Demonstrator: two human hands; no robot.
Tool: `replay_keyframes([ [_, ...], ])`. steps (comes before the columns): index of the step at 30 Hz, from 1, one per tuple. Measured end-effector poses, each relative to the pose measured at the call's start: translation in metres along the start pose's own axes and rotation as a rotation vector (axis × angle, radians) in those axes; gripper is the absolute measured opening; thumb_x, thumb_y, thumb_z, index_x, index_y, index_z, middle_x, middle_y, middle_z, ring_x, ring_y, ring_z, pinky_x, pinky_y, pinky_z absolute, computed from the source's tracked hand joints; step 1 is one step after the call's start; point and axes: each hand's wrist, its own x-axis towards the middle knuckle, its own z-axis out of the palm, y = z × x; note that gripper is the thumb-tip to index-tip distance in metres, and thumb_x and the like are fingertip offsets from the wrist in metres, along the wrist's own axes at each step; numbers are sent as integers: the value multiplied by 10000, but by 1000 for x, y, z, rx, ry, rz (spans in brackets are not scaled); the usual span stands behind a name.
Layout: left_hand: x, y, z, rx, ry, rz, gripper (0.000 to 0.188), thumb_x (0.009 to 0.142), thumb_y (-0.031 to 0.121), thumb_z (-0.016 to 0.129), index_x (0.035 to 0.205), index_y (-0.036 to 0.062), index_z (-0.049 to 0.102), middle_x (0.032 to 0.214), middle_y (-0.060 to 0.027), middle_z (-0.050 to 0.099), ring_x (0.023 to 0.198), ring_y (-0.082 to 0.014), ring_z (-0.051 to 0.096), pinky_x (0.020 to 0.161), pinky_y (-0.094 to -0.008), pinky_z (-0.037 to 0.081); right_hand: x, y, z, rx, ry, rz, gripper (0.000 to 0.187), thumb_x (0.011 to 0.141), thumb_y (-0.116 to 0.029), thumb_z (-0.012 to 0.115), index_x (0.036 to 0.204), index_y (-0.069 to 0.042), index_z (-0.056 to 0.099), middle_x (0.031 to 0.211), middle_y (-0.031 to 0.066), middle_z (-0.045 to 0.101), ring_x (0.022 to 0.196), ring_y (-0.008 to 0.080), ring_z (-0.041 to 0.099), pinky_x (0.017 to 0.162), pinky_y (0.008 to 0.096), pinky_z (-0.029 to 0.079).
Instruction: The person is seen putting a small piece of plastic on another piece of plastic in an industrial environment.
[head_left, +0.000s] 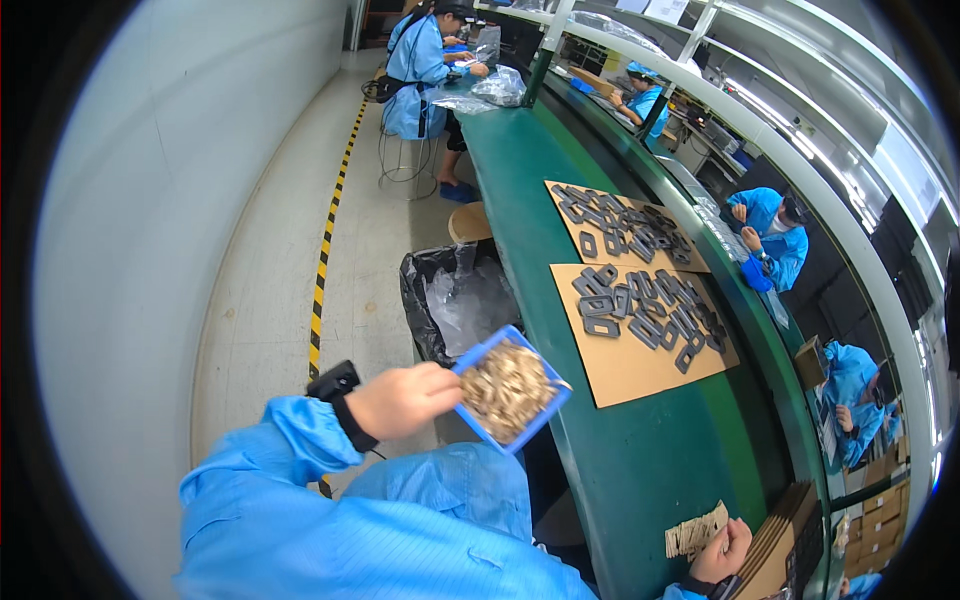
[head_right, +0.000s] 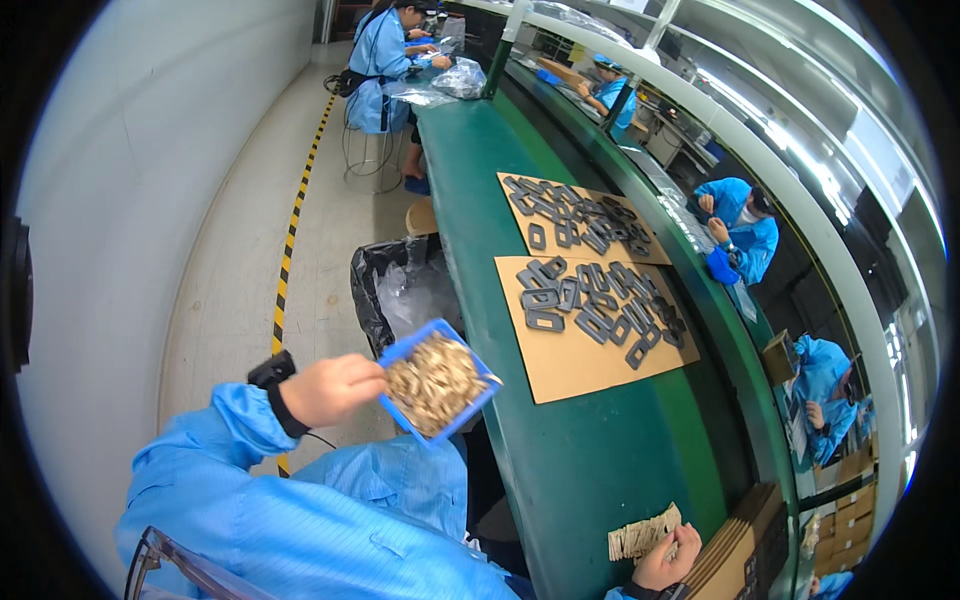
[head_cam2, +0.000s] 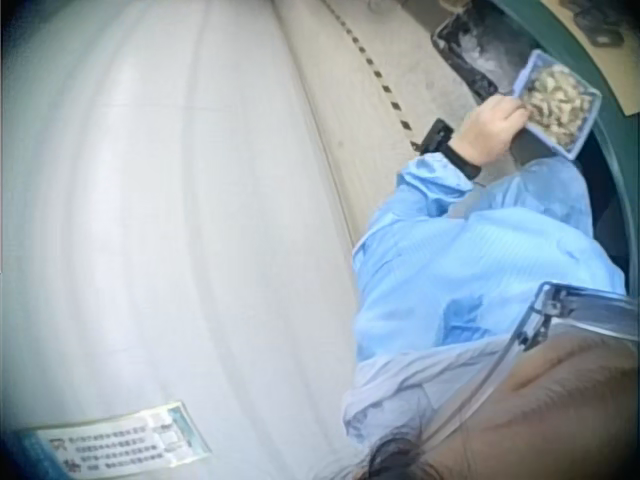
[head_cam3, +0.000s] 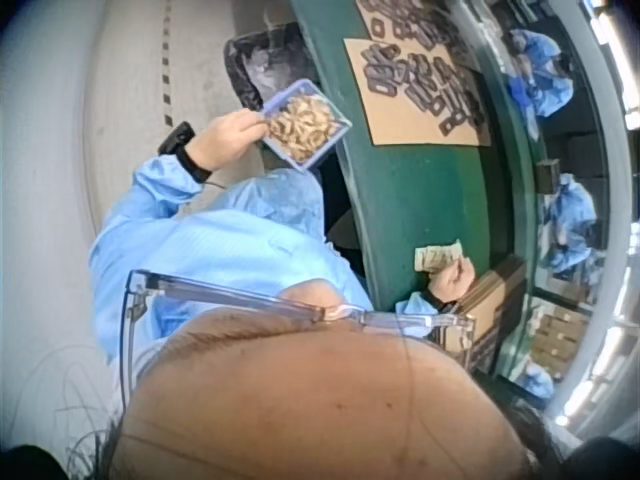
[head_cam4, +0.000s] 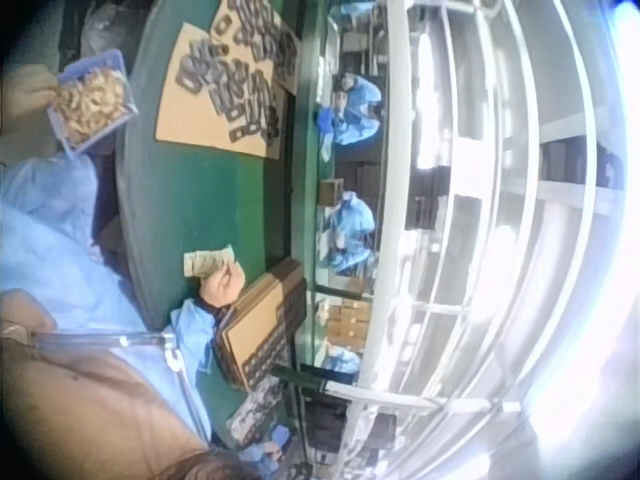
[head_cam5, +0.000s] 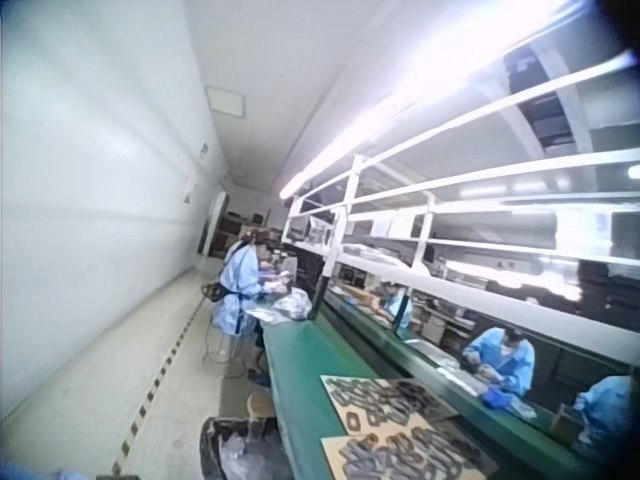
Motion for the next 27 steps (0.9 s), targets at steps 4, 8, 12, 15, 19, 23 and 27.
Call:
replay_keyframes([
  [4, -22, -56, -6, 62, -63, -129, 152, 796, 63, 592, 943, 23, 590, 949, -128, 604, 906, -329, 623, 765, -404, 534, 28, -41, -5, -33, 39, -175, 156, 880, 37, 646, 1034, 50, 662, 1053, 188, 663, 977, 320, 639, 910, 398, 504],
  [8, -31, -120, 15, 73, -145, -240, 83, 807, 51, 592, 883, 35, 562, 893, -130, 576, 885, -343, 614, 752, -424, 517, 38, -68, -9, -25, 43, -246, 148, 895, 38, 679, 1040, 66, 674, 1033, 195, 675, 912, 289, 651, 842, 362, 527],
  [12, -12, -168, 44, 40, -122, -278, 94, 823, 74, 634, 885, 33, 578, 888, -141, 587, 881, -360, 620, 748, -440, 513, 18, -48, -7, 98, -39, -113, 171, 921, 27, 648, 1089, 59, 649, 1063, 184, 662, 927, 273, 631, 865, 360, 515],
  [15, 0, -197, 75, 29, -65, -239, 119, 825, 91, 663, 879, 31, 576, 895, -143, 587, 886, -366, 622, 752, -443, 516, 21, -67, -2, 26, -144, -217, 203, 938, 15, 631, 1138, 47, 620, 1094, 180, 641, 931, 249, 608, 864, 340, 504],
  [19, 13, -207, 96, 35, -24, -196, 121, 810, 54, 637, 925, 52, 600, 912, -116, 590, 908, -334, 623, 785, -427, 520, 10, -55, 1, 129, -308, -68, 256, 965, 16, 576, 1221, 15, 553, 1128, 160, 605, 947, 216, 578, 849, 320, 495],
  [23, 19, -209, 107, 85, -11, -133, 157, 788, 45, 606, 945, 49, 596, 963, -99, 567, 960, -305, 600, 819, -403, 516, 25, -94, 16, 108, -287, -164, 222, 947, 51, 563, 1166, 21, 578, 1036, 158, 626, 857, 218, 589, 757, 314, 510],
  [27, 28, -216, 126, 68, 52, -170, 154, 793, 58, 600, 947, 51, 602, 969, -95, 572, 965, -294, 599, 825, -400, 522, 42, -134, 39, 65, -213, -392, 158, 916, 67, 580, 1058, 35, 639, 997, 175, 651, 814, 262, 624, 710, 341, 537],
])
